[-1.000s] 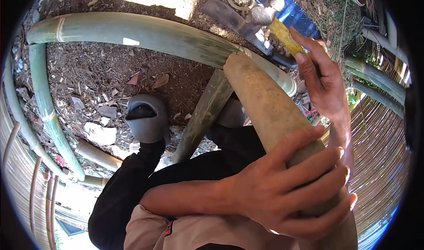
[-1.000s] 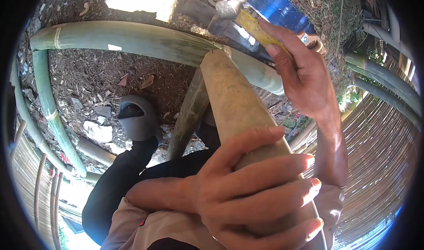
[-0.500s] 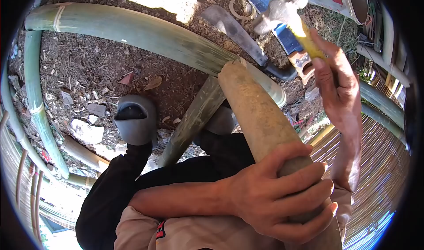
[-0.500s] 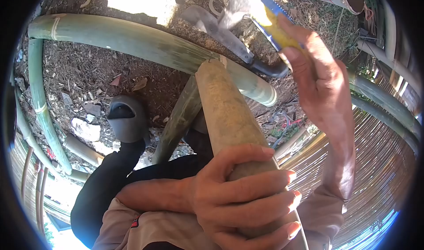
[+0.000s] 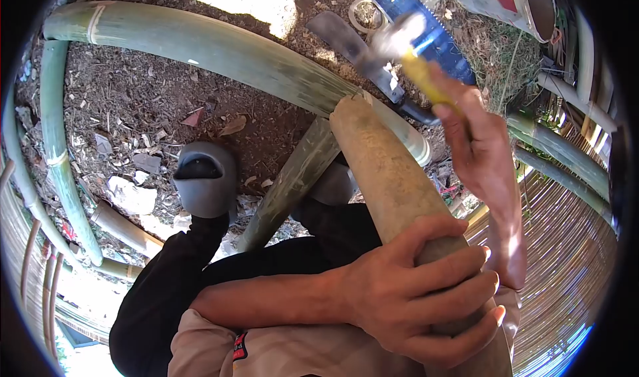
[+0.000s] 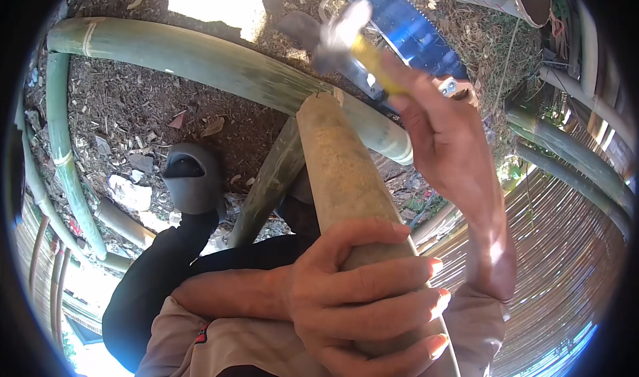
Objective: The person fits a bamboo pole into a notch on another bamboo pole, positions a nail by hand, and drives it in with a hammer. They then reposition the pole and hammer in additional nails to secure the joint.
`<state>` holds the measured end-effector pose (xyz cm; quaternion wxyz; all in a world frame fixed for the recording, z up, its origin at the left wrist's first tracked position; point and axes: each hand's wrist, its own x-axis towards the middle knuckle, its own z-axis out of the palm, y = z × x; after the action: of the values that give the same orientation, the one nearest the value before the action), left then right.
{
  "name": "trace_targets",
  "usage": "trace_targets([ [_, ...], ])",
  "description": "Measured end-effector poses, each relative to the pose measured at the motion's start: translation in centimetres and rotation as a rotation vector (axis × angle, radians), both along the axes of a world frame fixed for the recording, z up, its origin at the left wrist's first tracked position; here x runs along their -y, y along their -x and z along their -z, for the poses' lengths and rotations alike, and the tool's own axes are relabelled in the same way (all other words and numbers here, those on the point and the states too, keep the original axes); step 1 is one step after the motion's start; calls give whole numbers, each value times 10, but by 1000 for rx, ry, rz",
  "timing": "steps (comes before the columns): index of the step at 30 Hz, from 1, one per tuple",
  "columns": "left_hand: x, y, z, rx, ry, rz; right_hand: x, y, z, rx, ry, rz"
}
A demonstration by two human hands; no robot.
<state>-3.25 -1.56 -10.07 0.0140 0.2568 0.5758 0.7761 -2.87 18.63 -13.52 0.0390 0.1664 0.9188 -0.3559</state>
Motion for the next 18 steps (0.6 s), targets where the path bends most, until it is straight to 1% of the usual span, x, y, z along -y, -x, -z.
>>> trace_targets([
  [2,3,1,0,-21,3,21,-9,8,-17,203,-32,-318],
  [3,2,2,1,-10,-6,17,-10,13,-24,174,-41,-303],
  [5,5,-3,-3,40,-8,36,-3,16,-26,54,-44,-79],
  [6,4,-3,-3,40,-5,25,-4,16,-20,-26,-19,-10],
  [7,1,-1,-2,32,-3,8,-4,11,-11,-43,-17,-9],
  [8,0,-1,-2,31,-6,5,-2,6,-7,27,-26,-84],
  [9,-1,-2,-1,15,-8,-11,-2,4,-11,155,-2,-193],
  [11,1,-1,0,-4,-15,-10,-6,3,-26,322,-21,-315],
  [13,3,0,1,16,-17,26,-10,13,-36,141,55,-191],
  [15,4,-4,-1,32,-8,24,4,13,-35,65,78,58],
  [17,1,-3,-1,19,-11,1,8,1,-15,46,10,42],
  [18,1,-3,-1,1,5,26,11,0,-15,158,-26,-91],
])
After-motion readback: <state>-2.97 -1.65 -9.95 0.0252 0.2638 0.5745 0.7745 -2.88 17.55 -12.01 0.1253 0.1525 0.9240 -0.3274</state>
